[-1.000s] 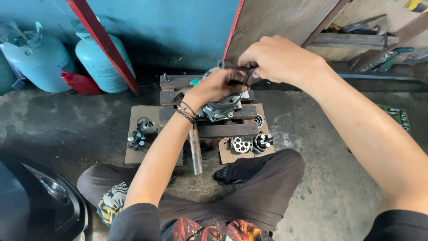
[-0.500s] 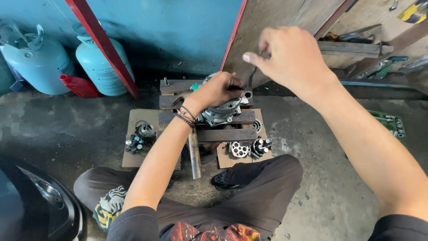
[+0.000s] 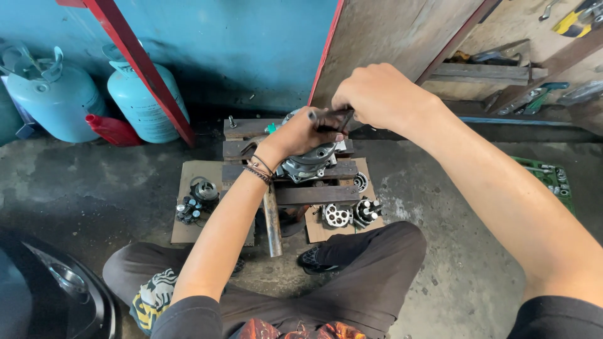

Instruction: Repairing an automotive AC compressor using a T-handle socket wrench

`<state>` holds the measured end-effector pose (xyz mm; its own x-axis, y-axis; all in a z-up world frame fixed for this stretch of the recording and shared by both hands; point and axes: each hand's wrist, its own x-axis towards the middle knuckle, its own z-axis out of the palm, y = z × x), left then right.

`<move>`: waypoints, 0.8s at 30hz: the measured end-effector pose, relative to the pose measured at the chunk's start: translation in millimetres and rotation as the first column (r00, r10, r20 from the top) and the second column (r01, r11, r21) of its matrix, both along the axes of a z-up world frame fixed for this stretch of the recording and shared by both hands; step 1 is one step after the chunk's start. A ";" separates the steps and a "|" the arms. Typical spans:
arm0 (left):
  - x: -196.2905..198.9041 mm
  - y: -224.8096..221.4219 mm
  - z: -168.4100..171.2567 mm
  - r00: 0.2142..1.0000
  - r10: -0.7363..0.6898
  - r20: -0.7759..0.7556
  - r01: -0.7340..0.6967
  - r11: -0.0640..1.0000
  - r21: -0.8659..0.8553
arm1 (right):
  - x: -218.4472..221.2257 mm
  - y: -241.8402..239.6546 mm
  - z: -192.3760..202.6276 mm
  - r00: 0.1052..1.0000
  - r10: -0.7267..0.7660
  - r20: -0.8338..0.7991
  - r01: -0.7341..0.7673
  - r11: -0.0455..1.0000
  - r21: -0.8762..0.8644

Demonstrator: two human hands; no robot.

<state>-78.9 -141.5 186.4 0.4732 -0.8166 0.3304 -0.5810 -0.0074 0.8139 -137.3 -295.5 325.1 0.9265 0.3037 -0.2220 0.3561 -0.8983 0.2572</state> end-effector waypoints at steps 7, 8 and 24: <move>11.9 -4.8 -23.4 0.999 0.041 -0.031 -0.039 0.997 0.070 | -9.9 -3.5 -4.9 0.924 0.324 0.203 -0.319 0.946 -0.054; 16.6 -7.1 -32.3 0.998 0.060 -0.029 -0.057 0.995 0.082 | -16.2 3.5 12.5 0.976 0.208 0.073 -0.214 0.972 0.096; -9.6 2.7 17.0 0.996 0.076 -0.055 -0.074 0.997 0.029 | -3.9 0.6 7.4 0.917 -0.341 -0.208 0.388 0.884 0.261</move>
